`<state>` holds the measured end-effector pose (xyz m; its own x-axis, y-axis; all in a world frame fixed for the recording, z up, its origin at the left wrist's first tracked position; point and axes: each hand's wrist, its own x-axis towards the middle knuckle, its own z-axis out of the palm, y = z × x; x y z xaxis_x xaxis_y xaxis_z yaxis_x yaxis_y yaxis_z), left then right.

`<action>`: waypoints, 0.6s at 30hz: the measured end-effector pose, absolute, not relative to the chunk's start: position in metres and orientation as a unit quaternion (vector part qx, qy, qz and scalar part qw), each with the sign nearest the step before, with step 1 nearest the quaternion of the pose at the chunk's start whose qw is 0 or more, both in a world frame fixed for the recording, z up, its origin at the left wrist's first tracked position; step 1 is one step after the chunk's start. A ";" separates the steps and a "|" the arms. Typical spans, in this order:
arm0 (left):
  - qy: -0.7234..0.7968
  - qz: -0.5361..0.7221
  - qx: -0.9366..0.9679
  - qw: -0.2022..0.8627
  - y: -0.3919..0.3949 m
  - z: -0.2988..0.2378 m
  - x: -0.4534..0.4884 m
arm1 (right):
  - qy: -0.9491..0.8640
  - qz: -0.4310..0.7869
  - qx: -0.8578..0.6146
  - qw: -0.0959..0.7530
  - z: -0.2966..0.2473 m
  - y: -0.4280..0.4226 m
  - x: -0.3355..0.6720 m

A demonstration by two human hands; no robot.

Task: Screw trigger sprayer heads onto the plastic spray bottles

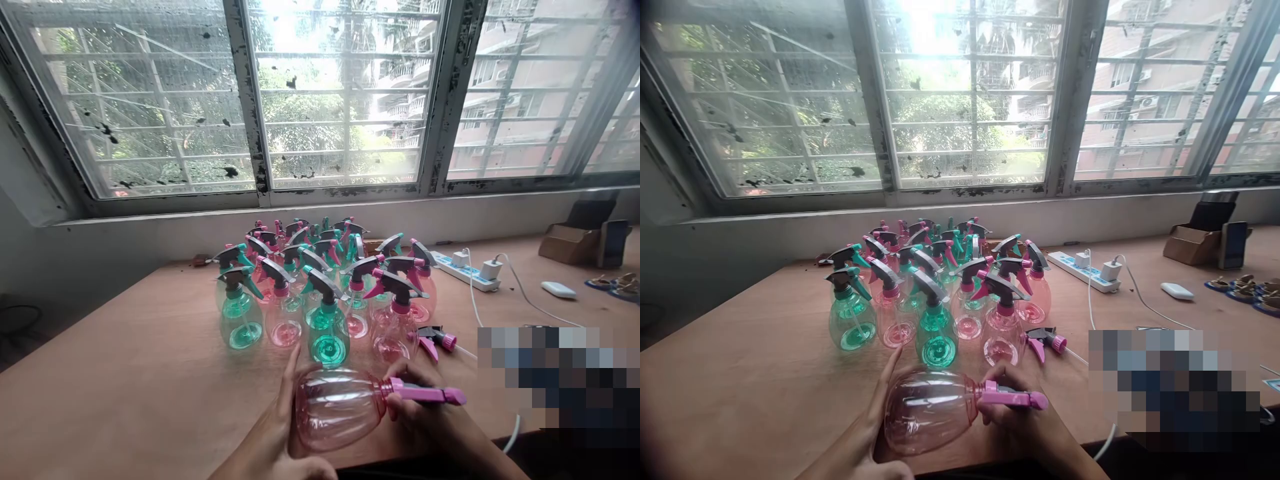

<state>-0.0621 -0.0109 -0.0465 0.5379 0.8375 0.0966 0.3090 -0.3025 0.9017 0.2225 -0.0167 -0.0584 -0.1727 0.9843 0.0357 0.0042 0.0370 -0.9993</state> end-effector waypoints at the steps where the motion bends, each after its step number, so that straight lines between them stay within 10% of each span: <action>1: 0.375 0.297 0.745 0.464 -0.010 -0.048 -0.063 | -0.563 0.529 -0.434 0.463 -0.058 -0.018 0.223; 18: 0.346 0.326 0.753 0.454 -0.005 -0.059 -0.062 | -0.541 0.558 -0.421 0.468 -0.064 -0.015 0.221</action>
